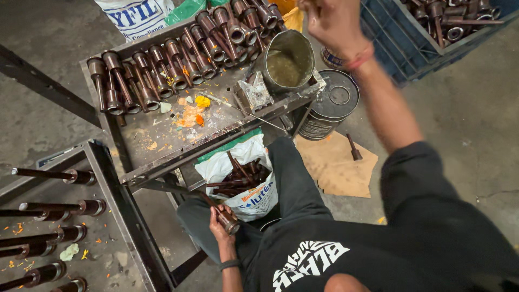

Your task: The person repeatedly picks up cylindrical metal parts, dips a small brush into a liquid container, and applies the liquid to the parts. The person then places the coated parts into a white sack between their legs.

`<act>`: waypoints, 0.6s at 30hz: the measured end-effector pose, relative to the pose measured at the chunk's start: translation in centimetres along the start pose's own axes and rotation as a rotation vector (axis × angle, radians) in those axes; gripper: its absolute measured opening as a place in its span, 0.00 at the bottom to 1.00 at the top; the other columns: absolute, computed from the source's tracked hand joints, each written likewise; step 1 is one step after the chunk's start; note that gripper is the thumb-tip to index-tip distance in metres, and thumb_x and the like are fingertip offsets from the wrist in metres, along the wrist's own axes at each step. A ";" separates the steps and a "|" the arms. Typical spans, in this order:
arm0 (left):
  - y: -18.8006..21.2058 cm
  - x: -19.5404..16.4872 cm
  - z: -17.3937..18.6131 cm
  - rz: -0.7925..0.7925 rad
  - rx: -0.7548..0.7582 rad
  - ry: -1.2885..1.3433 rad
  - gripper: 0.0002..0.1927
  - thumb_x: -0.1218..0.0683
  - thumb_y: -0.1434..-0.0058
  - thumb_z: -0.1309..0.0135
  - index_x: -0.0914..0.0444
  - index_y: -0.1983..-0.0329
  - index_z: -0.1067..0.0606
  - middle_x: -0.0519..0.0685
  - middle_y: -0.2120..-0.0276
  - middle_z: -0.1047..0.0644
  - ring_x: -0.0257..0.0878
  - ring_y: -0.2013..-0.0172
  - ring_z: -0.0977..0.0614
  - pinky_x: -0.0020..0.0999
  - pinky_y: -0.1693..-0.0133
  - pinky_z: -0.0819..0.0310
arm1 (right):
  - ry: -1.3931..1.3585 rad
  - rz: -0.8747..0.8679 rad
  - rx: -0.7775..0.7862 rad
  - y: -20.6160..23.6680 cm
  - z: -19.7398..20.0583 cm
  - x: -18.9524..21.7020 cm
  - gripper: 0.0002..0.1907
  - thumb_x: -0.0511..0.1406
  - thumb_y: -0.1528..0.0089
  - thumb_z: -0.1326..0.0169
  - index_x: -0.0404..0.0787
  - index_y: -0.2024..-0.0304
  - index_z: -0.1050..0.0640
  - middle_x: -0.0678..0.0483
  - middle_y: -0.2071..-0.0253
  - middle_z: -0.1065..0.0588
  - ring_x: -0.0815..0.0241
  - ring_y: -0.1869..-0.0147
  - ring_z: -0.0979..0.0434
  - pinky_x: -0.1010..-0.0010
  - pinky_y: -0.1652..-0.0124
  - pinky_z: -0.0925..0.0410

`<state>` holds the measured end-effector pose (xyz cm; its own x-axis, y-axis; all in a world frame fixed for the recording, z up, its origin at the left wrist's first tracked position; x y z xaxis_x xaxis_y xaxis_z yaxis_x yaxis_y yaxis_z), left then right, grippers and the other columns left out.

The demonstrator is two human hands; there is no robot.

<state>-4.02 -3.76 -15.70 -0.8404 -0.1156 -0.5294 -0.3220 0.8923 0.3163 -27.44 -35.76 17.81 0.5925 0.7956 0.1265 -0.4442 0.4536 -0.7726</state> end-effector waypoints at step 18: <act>-0.5 1.1 -2.3 0.024 -0.239 0.112 0.08 0.54 0.51 0.57 0.62 0.69 0.33 0.49 0.70 0.28 0.40 0.66 0.30 0.36 0.63 0.37 | -1.506 -0.819 0.273 9.4 -2.7 5.8 0.09 0.27 0.50 0.52 0.31 0.66 0.30 0.52 0.68 0.29 0.69 0.69 0.31 0.82 0.67 0.36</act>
<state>-5.79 -5.37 -14.67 -0.8879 -0.1546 -0.4333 -0.3837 0.7685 0.5120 -26.36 -27.93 9.64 -0.3198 -0.0816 0.9440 -0.5592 0.8205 -0.1185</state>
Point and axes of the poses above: each hand's wrist, its own y-axis away from the middle knuckle, its own z-axis out of the back of the hand, x = y × z, the point moved 2 cm from there along -y, towards the middle knuckle
